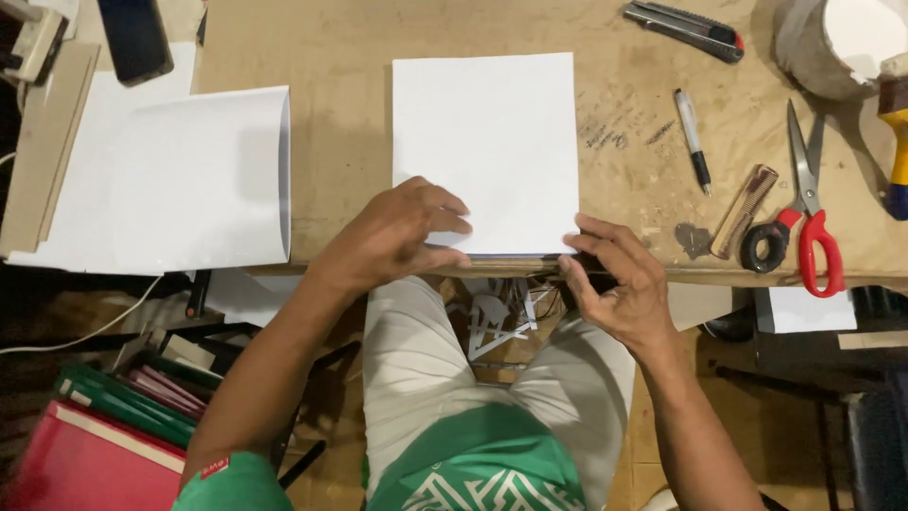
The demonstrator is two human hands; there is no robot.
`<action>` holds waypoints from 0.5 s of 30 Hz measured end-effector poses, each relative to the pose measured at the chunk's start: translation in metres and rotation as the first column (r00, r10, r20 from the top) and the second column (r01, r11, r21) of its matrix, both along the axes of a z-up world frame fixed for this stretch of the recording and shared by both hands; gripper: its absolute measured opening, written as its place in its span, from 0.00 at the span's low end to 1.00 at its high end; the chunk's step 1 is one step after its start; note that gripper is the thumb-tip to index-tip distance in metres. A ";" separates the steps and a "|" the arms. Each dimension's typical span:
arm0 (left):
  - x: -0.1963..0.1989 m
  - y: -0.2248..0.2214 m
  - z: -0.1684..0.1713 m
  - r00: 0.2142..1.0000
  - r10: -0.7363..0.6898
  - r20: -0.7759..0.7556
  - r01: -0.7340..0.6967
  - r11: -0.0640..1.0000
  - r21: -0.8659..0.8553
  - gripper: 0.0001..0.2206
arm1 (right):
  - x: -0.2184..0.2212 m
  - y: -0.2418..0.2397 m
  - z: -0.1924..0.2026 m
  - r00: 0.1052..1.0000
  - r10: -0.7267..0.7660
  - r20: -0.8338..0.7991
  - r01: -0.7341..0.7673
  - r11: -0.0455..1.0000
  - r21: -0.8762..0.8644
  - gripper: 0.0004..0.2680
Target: Assembling and trimming booklets by hand, which involves aligning paper sheets, folding, marking, and cutting edges with scissors.
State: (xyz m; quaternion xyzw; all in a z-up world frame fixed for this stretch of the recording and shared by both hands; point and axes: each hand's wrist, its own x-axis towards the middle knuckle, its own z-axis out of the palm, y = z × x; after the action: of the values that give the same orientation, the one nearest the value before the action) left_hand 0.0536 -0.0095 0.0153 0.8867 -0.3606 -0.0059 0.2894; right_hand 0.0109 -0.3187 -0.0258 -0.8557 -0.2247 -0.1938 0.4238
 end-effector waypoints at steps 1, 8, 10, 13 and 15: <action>0.002 -0.001 0.001 1.000 -0.027 -0.009 0.027 1.000 0.016 0.15 | 0.000 -0.001 -0.002 1.000 -0.003 0.001 0.003 1.000 -0.007 0.06; 0.013 -0.003 0.006 0.998 -0.043 -0.051 0.048 0.994 0.100 0.15 | 0.000 -0.001 0.000 1.000 -0.006 0.000 0.006 1.000 -0.006 0.06; 0.013 -0.004 0.011 0.996 -0.055 -0.065 0.060 0.996 0.073 0.13 | 0.000 -0.001 0.000 1.000 -0.006 -0.002 0.006 1.000 -0.007 0.06; 0.012 -0.005 0.013 0.993 -0.063 -0.096 0.068 0.996 0.054 0.10 | 0.000 0.000 0.000 1.000 -0.006 -0.004 0.006 1.000 0.003 0.06; 0.011 -0.008 0.012 0.992 -0.060 -0.113 0.067 0.996 0.059 0.09 | 0.000 -0.001 0.000 1.000 -0.007 -0.003 0.007 1.000 0.010 0.06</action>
State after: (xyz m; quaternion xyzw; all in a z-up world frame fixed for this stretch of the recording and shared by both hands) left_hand 0.0647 -0.0174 0.0275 0.8817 -0.3717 -0.0757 0.2806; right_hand 0.0110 -0.3193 -0.0259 -0.8546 -0.2199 -0.1953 0.4279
